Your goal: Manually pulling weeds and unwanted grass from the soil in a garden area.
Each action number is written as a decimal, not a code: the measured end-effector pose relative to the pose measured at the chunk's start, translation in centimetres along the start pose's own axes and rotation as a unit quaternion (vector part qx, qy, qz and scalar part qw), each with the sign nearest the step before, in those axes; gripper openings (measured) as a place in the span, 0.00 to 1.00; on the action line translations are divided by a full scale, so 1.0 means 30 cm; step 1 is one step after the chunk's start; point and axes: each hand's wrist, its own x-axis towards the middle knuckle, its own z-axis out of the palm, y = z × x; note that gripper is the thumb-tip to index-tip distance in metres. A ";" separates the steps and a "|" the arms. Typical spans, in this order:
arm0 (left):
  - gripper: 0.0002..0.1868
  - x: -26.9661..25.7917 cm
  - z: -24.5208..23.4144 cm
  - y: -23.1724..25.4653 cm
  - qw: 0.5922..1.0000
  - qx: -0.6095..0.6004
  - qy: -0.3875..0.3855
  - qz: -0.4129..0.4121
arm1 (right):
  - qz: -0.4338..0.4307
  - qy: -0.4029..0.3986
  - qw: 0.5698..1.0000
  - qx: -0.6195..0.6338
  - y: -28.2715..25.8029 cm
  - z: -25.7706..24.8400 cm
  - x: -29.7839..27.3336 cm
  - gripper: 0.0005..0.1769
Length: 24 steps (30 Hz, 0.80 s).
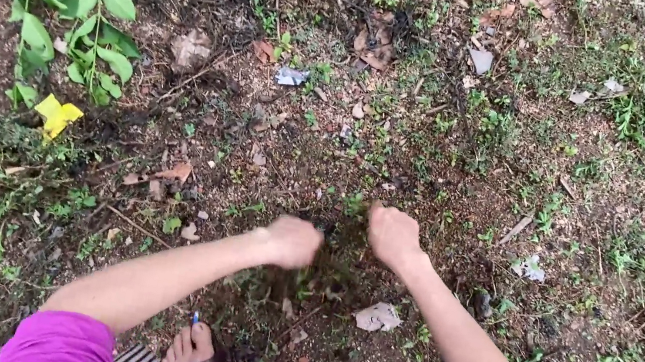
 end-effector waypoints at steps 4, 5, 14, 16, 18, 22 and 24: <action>0.21 0.053 -0.180 -0.073 0.943 0.040 0.316 0.095 | 0.062 -0.024 0.996 -0.057 0.045 0.034 0.117 0.21; 0.21 0.064 -0.235 -0.054 0.926 0.008 0.363 0.102 | 0.070 -0.003 0.996 -0.049 0.059 0.051 0.153 0.19; 0.21 0.404 -0.420 -0.016 0.890 -0.008 0.456 -0.027 | 0.225 0.004 0.974 -0.005 0.064 -0.072 0.355 0.30; 0.21 0.437 -0.427 -0.028 0.902 0.005 0.430 -0.051 | 0.223 -0.028 0.974 0.014 0.083 -0.045 0.376 0.31; 0.13 0.498 -0.390 -0.046 0.933 0.006 0.354 -0.062 | 0.172 -0.027 0.984 0.031 0.112 0.007 0.376 0.23; 0.09 0.443 -0.332 -0.065 0.937 -0.036 0.347 -0.008 | 0.082 0.039 0.996 0.013 0.115 0.125 0.348 0.17; 0.08 0.328 -0.353 -0.062 0.935 -0.073 0.345 0.048 | 0.085 0.002 0.996 0.023 0.055 0.077 0.331 0.19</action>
